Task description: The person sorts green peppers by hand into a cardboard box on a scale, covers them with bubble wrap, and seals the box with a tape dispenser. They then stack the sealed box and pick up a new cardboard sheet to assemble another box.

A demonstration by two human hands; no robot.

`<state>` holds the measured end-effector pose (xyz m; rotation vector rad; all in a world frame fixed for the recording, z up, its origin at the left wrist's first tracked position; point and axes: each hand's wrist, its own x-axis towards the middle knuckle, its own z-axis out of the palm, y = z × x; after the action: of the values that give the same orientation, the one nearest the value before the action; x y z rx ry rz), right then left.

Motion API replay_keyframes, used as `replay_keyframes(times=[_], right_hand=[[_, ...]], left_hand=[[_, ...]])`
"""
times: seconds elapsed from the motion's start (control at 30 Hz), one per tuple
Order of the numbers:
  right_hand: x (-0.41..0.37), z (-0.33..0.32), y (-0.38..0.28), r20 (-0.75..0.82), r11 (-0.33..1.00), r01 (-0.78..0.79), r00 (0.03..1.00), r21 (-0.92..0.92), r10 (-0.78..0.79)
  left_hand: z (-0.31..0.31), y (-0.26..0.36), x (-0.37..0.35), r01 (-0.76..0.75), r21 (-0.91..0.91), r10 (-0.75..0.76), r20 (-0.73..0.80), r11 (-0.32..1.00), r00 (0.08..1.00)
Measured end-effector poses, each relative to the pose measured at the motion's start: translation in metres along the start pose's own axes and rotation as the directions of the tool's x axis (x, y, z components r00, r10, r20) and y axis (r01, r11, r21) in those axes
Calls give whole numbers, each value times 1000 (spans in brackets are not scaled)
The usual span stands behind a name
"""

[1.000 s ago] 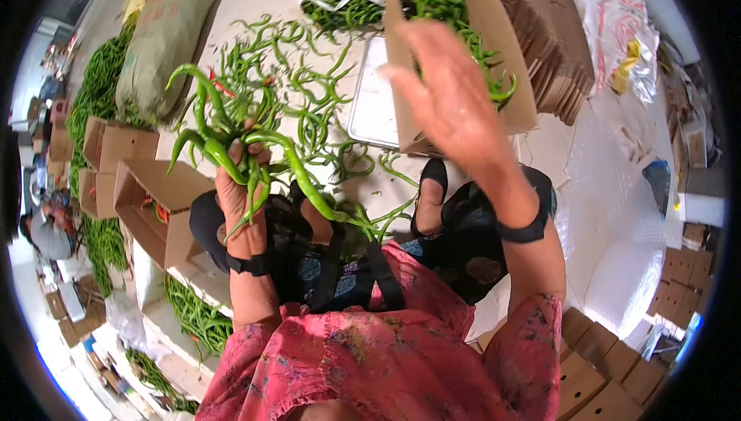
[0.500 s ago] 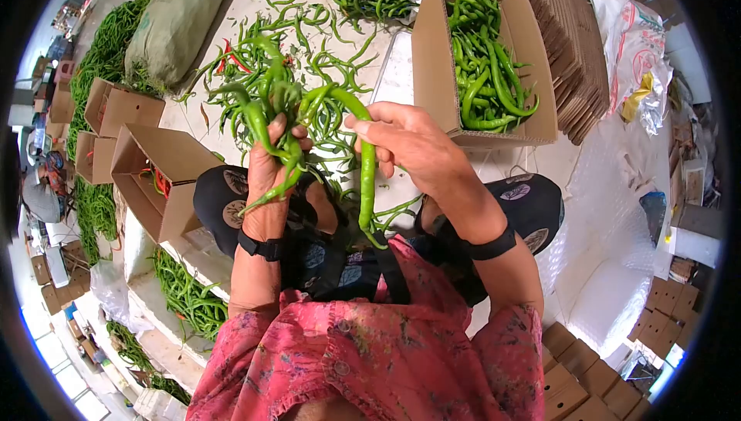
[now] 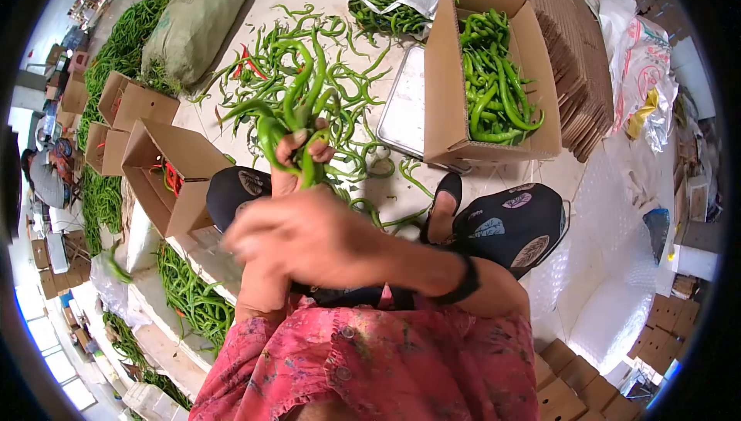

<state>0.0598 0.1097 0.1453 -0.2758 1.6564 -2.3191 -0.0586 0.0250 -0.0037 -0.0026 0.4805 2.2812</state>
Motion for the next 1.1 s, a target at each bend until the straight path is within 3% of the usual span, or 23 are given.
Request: replay_keyframes(times=[0.03,0.07,0.1,0.17,0.2,0.27,0.3,0.33,0.4,0.43,0.47,0.53,0.57,0.67,0.7,0.83,0.93,0.97,1.0,1.07,1.1], right_hand=[[-16,-19,-7,-129,986,-161,978,40,165],[-27,-40,7,-295,965,-263,922,4,252],[-40,-54,16,-437,981,-191,883,-3,171],[-53,-84,42,-554,992,-120,829,-36,80],[-52,-87,48,-564,992,-117,822,-37,76],[-41,-85,55,-630,975,-146,745,165,219],[-37,-85,56,-532,983,-76,833,169,156],[-29,-81,54,-540,982,-73,827,174,157],[-12,-73,48,-500,930,214,865,299,-39],[-6,-78,52,-498,895,189,866,404,42],[-2,-85,57,-496,895,186,867,405,44],[5,-95,65,-416,911,108,906,397,74],[4,-93,66,-424,856,171,904,488,61],[1,-89,57,-457,867,159,885,471,86],[0,-96,58,-413,863,181,910,471,34],[-2,-104,53,-473,789,284,881,545,10],[-5,-106,47,-548,777,349,836,524,-5],[-6,-110,52,-567,782,372,823,500,-29],[-8,-115,56,-572,782,375,820,498,-29],[-12,-126,60,-482,779,384,868,495,-122],[-14,-129,60,-525,770,380,848,512,-70]], left_hand=[[19,3,-12,28,-40,-30,-52,999,998],[-1,8,-6,83,-39,-77,146,996,986],[1,10,-9,94,-52,-83,181,994,980],[6,7,-18,101,-70,-82,231,992,969],[13,7,-19,95,-12,-88,264,995,960],[17,2,-22,97,47,-106,262,994,959],[20,0,-20,97,91,-123,350,991,929],[24,0,-22,109,92,-134,349,990,927],[39,-1,-27,150,86,-163,170,985,972],[37,-2,-25,157,56,-164,174,986,971],[32,-3,-27,129,205,-139,33,970,990],[26,1,-28,167,242,-191,79,956,978],[30,2,-28,139,361,-174,67,922,982],[34,-1,-26,85,446,-143,98,891,985],[30,-2,-28,91,365,-140,111,926,984],[34,-4,-21,80,365,-136,130,928,982],[43,-1,-15,78,432,-138,109,899,984],[42,-5,-14,96,379,-136,79,921,988],[31,-10,-10,33,393,-89,125,919,988],[15,-8,-5,27,500,-16,-27,865,1000],[17,-7,-4,-7,499,63,-96,867,993]])
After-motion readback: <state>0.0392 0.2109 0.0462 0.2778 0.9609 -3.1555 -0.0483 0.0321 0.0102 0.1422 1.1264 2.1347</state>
